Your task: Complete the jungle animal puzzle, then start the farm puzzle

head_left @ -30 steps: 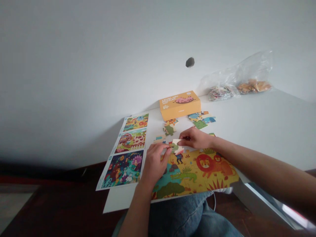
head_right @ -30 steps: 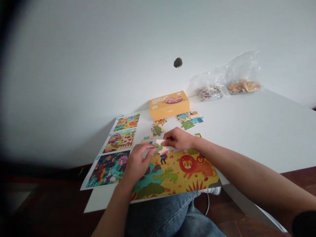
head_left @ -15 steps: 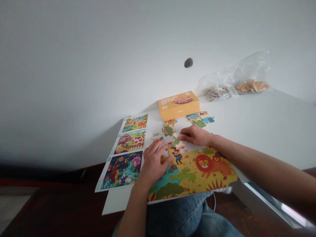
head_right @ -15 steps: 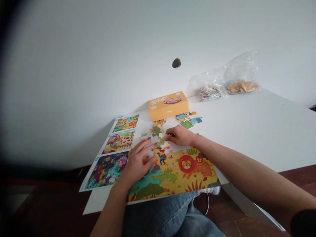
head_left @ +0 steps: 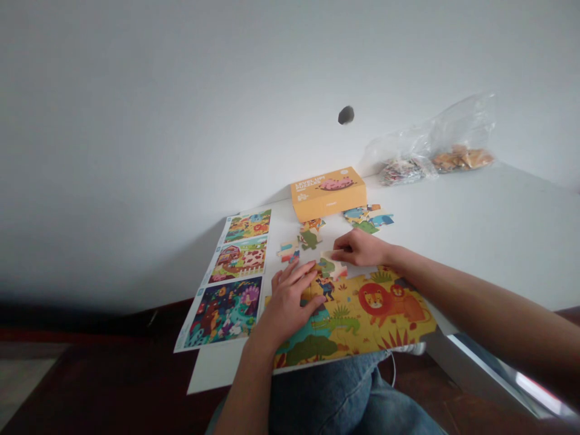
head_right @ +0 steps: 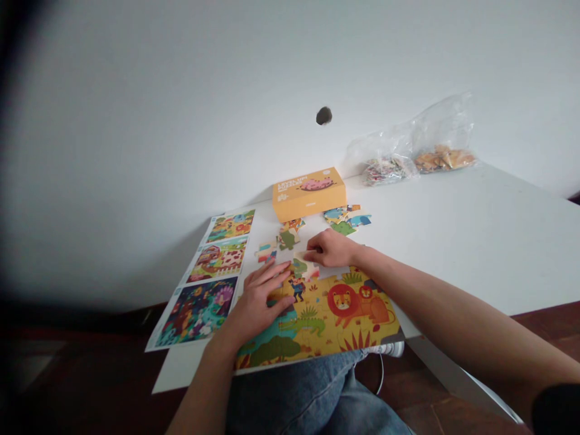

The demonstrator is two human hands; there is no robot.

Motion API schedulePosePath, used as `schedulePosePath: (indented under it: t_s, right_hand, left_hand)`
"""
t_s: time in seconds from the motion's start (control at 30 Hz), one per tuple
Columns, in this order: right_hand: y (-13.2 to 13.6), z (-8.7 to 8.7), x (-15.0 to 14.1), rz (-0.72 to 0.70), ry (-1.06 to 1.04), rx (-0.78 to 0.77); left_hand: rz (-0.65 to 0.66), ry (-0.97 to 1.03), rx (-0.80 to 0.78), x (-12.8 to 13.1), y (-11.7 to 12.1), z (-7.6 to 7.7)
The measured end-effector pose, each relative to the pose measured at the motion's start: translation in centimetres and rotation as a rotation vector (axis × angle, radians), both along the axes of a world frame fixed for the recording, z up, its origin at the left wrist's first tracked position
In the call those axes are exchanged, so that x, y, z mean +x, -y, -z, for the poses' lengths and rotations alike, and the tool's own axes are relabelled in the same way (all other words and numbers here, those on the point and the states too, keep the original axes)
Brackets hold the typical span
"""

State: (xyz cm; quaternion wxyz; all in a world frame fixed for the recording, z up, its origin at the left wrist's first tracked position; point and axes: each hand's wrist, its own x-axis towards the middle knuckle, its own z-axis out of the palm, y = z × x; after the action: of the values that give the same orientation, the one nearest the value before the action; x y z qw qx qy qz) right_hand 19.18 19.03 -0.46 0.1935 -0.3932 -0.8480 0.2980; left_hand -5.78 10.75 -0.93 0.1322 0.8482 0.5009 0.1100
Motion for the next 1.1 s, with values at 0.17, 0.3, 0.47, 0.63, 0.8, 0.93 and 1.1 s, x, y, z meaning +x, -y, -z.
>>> schedulePosePath:
  t_s: [0.17,0.3,0.47,0.63,0.8,0.93,1.1]
  right_hand:
    - [0.1,0.1,-0.1,0.009,0.041,0.028]
    - [0.0,0.1,0.0,0.021,0.04,0.031]
    - [-1.1,-0.3,1.2,0.264,-0.064,0.131]
    - [-1.9,-0.6,2.2,0.523,-0.129,0.191]
    - [-1.8,-0.2,1.8,0.366,-0.077,0.185]
    - [-1.6,0.3,1.1,0.291,-0.032,0.093]
    - [-1.6,0.6,0.7,0.35,0.165,0.105]
  left_hand:
    - [0.001,-0.006,-0.007,0.0,0.1,-0.1]
    - [-0.005,-0.01,-0.005,0.0,0.1,-0.1]
    - [0.014,0.014,0.009,-0.1,0.1,0.0]
    - [0.02,0.018,0.017,-0.2,0.1,-0.1]
    - [0.013,0.011,0.036,-0.3,0.2,-0.1]
    - [0.014,0.006,0.048,-0.3,0.2,0.0]
    - [0.008,0.005,0.042,-0.2,0.2,0.0]
